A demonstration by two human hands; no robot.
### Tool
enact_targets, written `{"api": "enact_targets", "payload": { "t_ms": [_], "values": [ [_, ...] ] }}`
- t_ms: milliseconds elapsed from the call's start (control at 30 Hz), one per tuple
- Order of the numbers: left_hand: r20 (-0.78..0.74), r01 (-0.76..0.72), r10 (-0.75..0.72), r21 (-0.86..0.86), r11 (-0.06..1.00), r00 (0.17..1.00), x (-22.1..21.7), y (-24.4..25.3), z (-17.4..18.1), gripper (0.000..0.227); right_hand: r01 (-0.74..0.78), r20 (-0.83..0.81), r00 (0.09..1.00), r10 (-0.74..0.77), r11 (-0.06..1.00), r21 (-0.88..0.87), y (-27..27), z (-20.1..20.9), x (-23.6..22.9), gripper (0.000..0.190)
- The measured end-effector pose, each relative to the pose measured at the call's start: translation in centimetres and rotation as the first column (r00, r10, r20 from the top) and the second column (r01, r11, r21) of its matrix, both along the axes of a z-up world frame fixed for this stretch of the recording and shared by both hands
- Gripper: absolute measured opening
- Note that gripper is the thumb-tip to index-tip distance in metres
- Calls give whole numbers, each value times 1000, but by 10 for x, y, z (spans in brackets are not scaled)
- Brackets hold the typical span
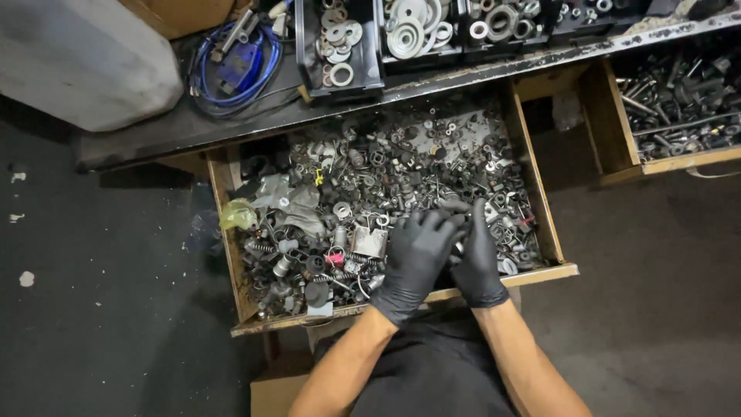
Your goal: The person sorts through a drawer filled with mixed metal hardware, picking up and inspecting various items such as springs, washers, and bolts. They place selected items into a tray above the drawer while continuing to sift through the pile.
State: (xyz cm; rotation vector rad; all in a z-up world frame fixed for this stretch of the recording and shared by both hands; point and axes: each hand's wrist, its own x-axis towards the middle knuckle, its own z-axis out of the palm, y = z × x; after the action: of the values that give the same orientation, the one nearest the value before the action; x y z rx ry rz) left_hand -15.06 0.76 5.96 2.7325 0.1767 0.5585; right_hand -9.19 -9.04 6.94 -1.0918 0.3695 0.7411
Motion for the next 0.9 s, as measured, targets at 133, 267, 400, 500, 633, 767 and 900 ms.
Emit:
{"api": "enact_targets", "payload": {
  "t_ms": [133,267,400,500,633,767,900],
  "values": [
    [5,46,-47,134,990,999,-1,2,0,33,56,49,997,-56,998,5,-9,-53,10,47],
    [-657,-545,110,-506,668,745,50,45,68,49,66,121,990,-71,997,47,-13,-35,23,46],
    [-301,-124,244,366,922,922,69,149,-87,25,65,146,988,-52,994,-83,-13,-22,28,47],
    [-171,-49,114,344,938,979,69,159,-67,17,68,117,991,-58,995,-78,-13,-19,31,47],
    [-344,-450,302,-538,713,889,43,175,-57,39,53,100,994,-54,999,12,-22,-35,30,46],
    [-69,-267,307,-693,669,949,28,192,-66,17,40,61,997,-45,997,71,-29,-49,30,46],
    [-282,-346,313,-78,935,907,38,182,-46,36,26,69,997,-32,996,85,-29,-49,32,45]
  ]
}}
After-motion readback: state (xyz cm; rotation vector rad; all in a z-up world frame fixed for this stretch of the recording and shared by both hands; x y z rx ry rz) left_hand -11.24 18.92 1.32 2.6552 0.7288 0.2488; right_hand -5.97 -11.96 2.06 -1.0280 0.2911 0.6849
